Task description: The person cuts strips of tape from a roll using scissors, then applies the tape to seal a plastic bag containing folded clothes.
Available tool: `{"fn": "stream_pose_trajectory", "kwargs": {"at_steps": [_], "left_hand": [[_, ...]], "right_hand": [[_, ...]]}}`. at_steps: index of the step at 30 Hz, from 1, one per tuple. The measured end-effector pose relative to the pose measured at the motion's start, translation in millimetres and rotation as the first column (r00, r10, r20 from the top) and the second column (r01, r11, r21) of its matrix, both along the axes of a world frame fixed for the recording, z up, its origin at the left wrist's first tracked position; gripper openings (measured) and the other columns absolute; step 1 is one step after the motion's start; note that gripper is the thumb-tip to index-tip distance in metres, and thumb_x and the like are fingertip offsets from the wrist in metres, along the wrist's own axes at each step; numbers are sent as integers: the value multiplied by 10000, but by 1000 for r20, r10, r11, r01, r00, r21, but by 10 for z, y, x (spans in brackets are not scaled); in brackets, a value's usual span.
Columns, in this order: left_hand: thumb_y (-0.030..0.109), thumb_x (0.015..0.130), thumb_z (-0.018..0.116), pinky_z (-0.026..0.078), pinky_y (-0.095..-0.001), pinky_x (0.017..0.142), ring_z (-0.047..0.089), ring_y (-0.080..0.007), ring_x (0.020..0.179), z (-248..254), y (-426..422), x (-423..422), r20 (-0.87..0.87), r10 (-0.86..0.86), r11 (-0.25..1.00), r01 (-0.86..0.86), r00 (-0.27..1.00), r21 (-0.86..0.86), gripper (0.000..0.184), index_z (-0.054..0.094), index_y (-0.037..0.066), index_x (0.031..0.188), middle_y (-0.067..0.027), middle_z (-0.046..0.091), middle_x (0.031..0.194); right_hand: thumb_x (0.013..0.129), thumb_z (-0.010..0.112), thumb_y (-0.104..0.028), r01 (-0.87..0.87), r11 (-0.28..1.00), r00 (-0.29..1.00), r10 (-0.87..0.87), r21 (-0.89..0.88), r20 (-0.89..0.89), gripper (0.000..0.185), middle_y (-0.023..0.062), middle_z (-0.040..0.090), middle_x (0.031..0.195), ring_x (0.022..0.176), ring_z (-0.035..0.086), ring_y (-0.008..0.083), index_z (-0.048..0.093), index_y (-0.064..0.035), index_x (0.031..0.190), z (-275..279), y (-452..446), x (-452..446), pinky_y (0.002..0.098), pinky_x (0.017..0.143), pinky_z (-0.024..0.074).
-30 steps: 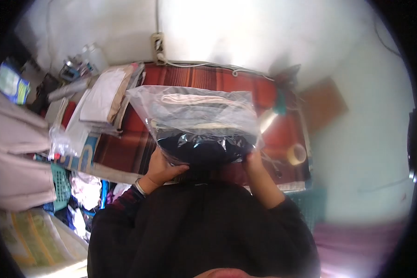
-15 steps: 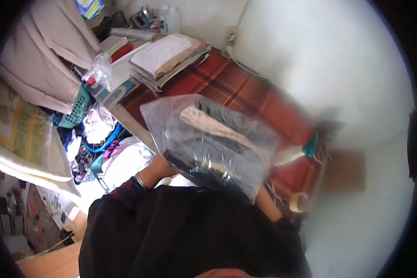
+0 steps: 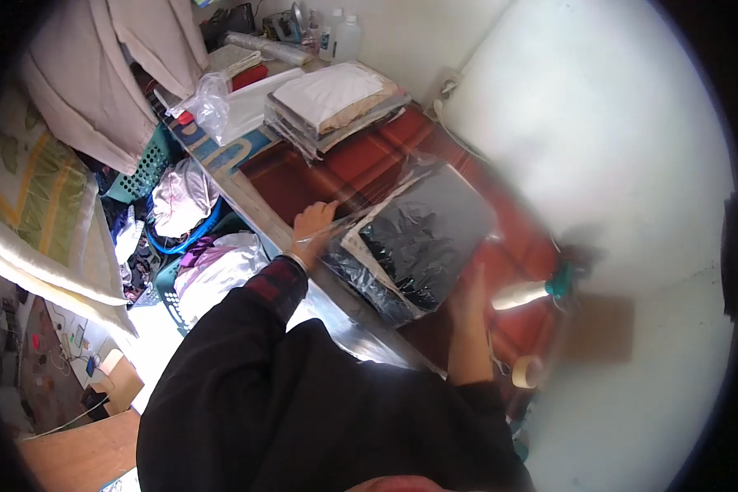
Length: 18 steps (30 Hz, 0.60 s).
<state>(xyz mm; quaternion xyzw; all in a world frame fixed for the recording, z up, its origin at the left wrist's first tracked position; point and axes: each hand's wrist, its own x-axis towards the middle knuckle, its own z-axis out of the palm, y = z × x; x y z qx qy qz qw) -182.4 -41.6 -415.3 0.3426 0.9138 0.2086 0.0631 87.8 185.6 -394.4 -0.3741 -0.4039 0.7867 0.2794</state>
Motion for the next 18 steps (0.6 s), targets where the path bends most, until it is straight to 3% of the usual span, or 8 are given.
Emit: {"fn": "stream_pose_trajectory", "kwargs": {"at_steps": [2,4,6,8,10,12,14,18], "left_hand": [[300,814,631,422,-450,882,556,-280,1067,-147,-499,-92,-225,20,974,32,974,224,440,565,142,1219,-81,575,1101],[290,787,660,420,-462,867,577,-284,1026,-225,-1063,-107,-268,76,964,-2,960,267,440,580,138,1192,-80,586,1091],[284,797,648,426,-453,856,576,-283,1027,-223,-1769,-67,-199,-53,971,96,979,217,428,581,131,1190,-78,595,1083],[272,805,629,440,-445,856,578,-285,1028,-430,-2517,-13,-124,-29,966,60,992,253,405,589,125,1180,-84,598,1103],[277,821,610,458,-434,858,586,-292,1023,-491,-3277,158,-48,-104,981,110,993,160,378,599,127,1168,-86,609,1101],[285,840,592,473,-429,867,591,-289,1030,-440,-4026,416,-8,48,996,-47,999,80,356,607,135,1162,-88,617,1108],[295,855,580,485,-427,857,585,-279,1060,-452,-4726,723,79,275,956,-281,958,86,348,606,150,1170,-82,621,1109],[218,843,619,521,-370,783,655,-243,869,-334,-5920,1639,44,720,659,-702,692,270,304,631,141,1137,-79,641,1086]], "right_hand": [[923,461,-569,86,991,990,-96,100,100,678,142,235,1510,1360,288,335,312,-174,1453,1,-105,220,549,1048,302],[942,480,-499,153,945,963,-208,289,170,630,150,305,1482,1339,325,314,344,-147,1447,391,-349,154,505,1075,280],[984,456,-344,-90,521,945,-225,849,239,513,165,414,1429,1326,377,288,417,-52,1403,985,-723,-92,388,1099,266],[948,531,-301,-120,232,973,-168,965,161,501,196,418,1422,1323,378,344,451,-67,1383,1039,-687,-348,419,1100,265],[942,512,-369,-457,-145,844,-381,877,377,522,216,418,1414,1307,380,401,447,-115,1394,1242,-848,-645,458,1090,277],[934,457,-485,-714,-147,651,-500,685,572,586,221,371,1444,1322,352,409,389,-187,1434,957,-762,-940,529,1070,283],[912,398,-593,-917,-13,326,-598,398,732,669,189,315,1485,1362,315,356,305,-241,1473,1239,-1476,-1106,602,1039,279],[897,376,-654,-888,-23,320,-748,458,582,699,131,238,1528,1399,264,294,232,-313,1490,707,-1300,-1156,663,1013,251]]}}
